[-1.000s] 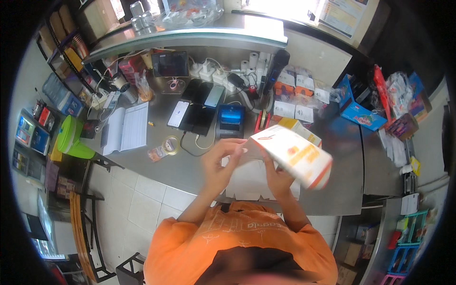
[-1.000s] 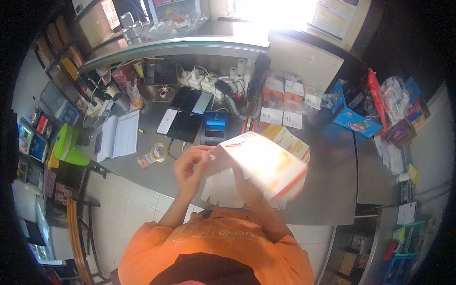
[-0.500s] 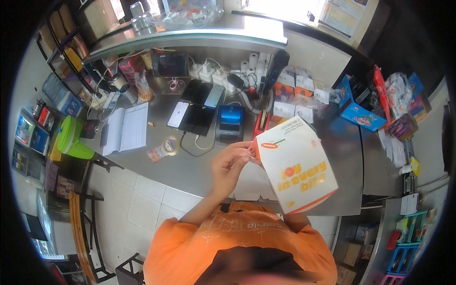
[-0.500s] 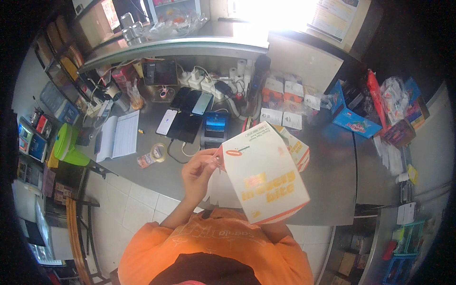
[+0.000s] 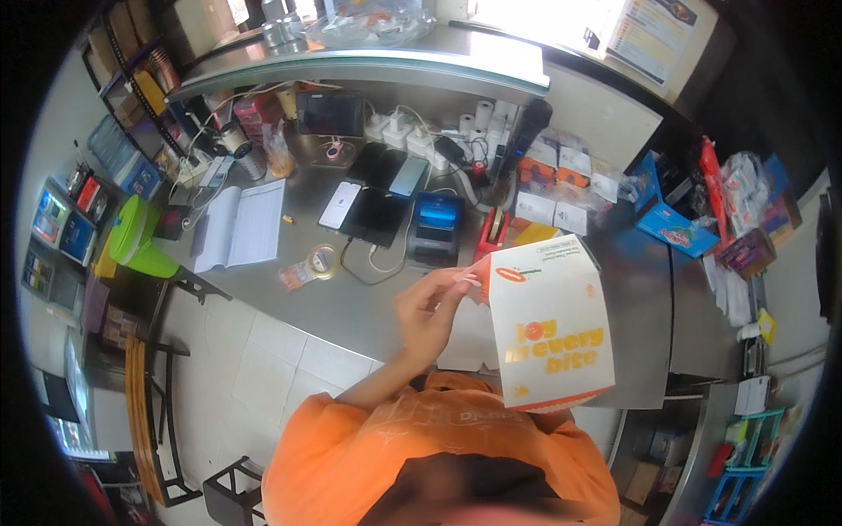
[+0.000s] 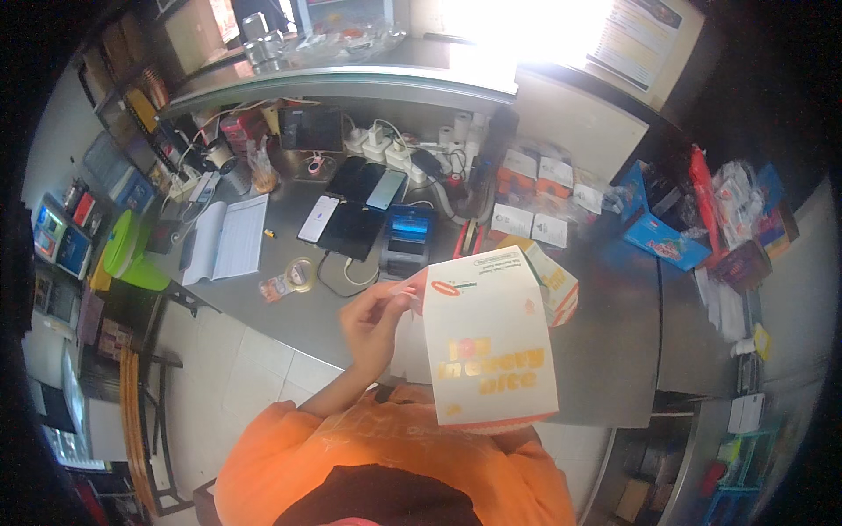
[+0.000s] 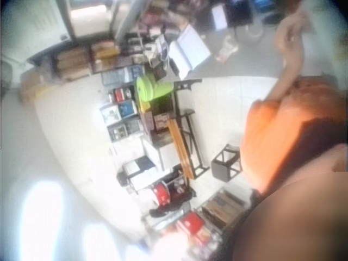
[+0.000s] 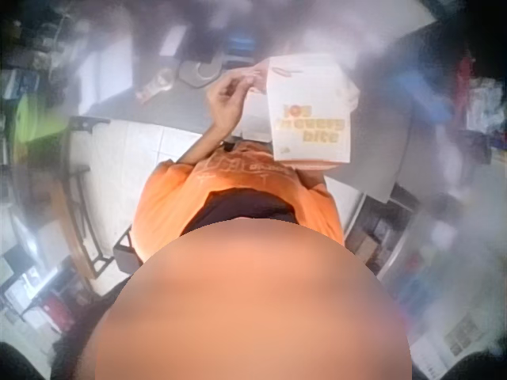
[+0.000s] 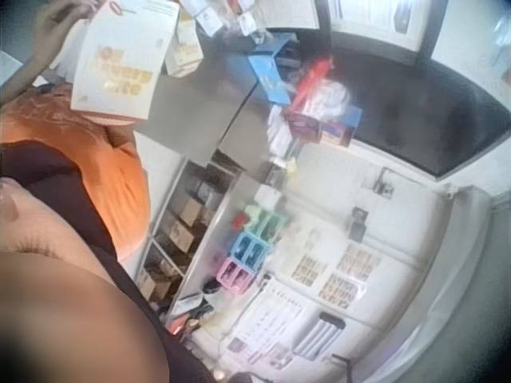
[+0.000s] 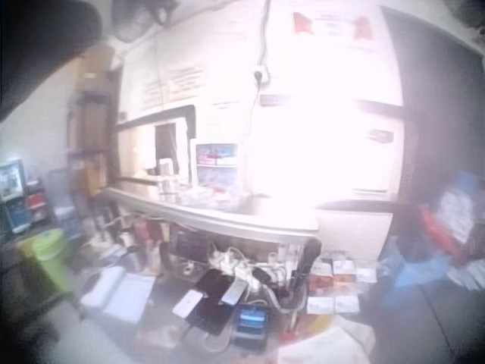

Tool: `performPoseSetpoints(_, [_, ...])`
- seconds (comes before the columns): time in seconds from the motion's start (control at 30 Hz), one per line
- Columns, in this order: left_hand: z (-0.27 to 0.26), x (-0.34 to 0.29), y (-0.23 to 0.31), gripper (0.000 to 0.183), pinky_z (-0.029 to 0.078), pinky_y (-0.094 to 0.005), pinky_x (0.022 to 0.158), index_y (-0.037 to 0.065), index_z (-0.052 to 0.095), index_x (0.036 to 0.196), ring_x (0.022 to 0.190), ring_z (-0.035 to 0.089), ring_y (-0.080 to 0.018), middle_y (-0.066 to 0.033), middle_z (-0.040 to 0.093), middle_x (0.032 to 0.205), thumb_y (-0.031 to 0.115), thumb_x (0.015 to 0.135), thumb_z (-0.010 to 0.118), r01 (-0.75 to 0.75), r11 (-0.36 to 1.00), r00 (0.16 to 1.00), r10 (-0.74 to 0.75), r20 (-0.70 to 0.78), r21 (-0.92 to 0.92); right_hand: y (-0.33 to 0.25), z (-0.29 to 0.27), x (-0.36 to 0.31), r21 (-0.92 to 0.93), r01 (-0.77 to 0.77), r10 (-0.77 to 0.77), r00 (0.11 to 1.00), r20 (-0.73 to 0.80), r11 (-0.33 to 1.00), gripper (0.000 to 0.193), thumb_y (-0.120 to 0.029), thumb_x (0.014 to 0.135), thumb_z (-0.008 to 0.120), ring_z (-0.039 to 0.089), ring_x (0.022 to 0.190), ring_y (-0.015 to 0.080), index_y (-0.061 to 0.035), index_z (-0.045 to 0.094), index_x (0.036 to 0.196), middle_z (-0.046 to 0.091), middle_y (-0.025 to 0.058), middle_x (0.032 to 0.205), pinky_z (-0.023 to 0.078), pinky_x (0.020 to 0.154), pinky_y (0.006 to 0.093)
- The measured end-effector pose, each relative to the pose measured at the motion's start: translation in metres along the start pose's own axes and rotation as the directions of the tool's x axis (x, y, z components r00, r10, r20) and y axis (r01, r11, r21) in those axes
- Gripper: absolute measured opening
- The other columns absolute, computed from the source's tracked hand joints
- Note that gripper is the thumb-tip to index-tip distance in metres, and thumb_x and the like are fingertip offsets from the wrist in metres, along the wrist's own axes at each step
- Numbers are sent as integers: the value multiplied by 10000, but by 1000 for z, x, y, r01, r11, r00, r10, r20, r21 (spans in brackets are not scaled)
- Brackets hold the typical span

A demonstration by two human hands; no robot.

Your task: The person assembles small rectangular cardboard boxes at a counter. They fold the flaps, tuck the tabs, and seal each box with adhesive tape, then place the finished boxes into a larger white cardboard box.

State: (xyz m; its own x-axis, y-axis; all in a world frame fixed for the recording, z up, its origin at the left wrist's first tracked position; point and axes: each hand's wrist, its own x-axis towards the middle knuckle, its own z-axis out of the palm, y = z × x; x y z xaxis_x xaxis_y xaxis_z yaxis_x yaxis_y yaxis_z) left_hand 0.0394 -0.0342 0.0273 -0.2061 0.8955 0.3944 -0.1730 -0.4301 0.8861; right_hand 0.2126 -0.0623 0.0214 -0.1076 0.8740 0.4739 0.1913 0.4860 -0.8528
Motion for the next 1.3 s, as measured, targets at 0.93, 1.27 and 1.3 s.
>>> performPoseSetpoints(0.93, [-28,0,-29,273,567,-284,757,-29,610,1118,941,718,-209,-174,685,1158,-36,855,680,-372,893,928,358,101,252,38,32,15,540,-252,399,900,-174,803,384,-302,990,593,591,1100,170,7,589,1218,633,78,1176,483,934,331])
performPoseSetpoints(1.27, [-73,44,-32,226,491,-354,965,-2,641,1091,1104,641,-286,-163,653,1204,-52,872,609,-434,874,869,342,357,219,19,-25,54,838,-230,487,872,-49,496,377,-270,972,575,612,1074,200,28,570,1204,647,110,1149,467,945,342])
performPoseSetpoints(1.3, [-74,50,-29,229,482,-362,977,7,644,1100,1116,633,-287,-155,657,1194,-43,879,604,-383,892,886,281,370,239,19,-26,55,797,-223,451,890,-69,562,345,-243,970,580,617,1063,194,28,579,1183,653,109,1130,472,935,337])
